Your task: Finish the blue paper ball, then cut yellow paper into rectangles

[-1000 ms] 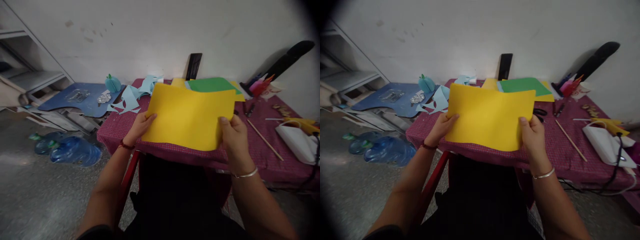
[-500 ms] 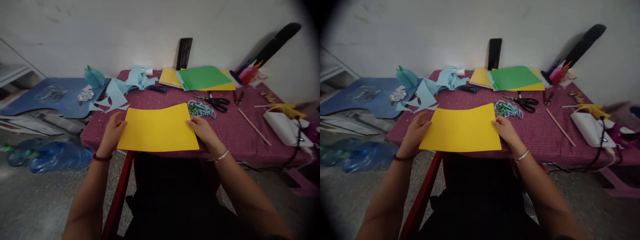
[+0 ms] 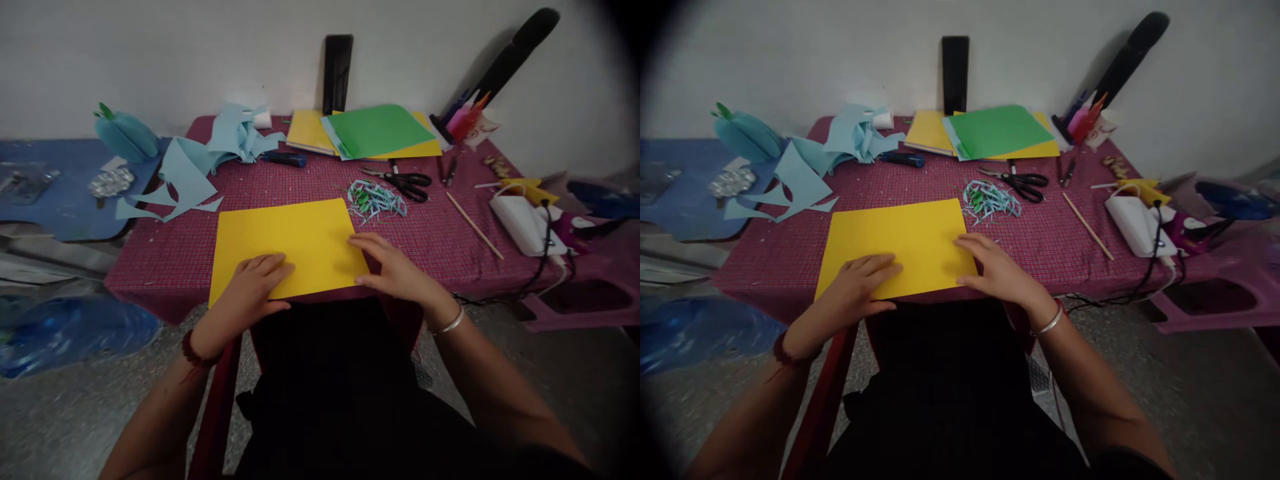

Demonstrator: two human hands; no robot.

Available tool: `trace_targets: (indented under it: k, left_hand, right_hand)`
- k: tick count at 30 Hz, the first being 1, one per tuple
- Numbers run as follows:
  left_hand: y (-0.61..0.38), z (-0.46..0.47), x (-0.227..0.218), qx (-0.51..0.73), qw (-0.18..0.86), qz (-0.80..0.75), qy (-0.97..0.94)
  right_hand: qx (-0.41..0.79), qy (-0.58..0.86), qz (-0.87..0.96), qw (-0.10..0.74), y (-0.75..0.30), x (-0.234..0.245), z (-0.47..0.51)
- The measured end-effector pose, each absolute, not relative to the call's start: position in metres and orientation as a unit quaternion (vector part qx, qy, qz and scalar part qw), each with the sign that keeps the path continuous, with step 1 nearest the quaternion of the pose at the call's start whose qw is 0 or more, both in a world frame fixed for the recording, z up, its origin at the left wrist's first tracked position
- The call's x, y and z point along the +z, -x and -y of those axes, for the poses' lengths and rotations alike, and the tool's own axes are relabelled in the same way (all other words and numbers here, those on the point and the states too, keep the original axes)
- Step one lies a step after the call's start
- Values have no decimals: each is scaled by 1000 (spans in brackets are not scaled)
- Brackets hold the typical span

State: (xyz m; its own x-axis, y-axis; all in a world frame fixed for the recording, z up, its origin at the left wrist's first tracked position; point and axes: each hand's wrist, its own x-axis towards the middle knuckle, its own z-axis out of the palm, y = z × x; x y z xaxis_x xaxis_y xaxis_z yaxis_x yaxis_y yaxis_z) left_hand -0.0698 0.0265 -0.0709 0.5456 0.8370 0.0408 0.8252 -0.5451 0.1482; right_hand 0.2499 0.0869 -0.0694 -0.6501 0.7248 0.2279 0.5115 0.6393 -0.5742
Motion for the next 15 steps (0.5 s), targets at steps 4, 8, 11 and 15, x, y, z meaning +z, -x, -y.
trace_targets:
  k: [4, 8, 11, 15]
  left_hand:
    - [70, -31, -64, 52, 60, -478, -875]
    - [72, -34, -62, 48, 73, -480, -873]
    - [76, -37, -63, 54, 86, -480, -872]
    - [79, -39, -64, 73, 107, -477, -869]
  right_hand:
    - [204, 335, 909, 141, -252, -73, -79]
    - [182, 341, 913, 135, -248, -75, -83]
    - [186, 336, 912, 145, -249, -73, -85]
    - [203, 331, 908, 157, -251, -72, -86]
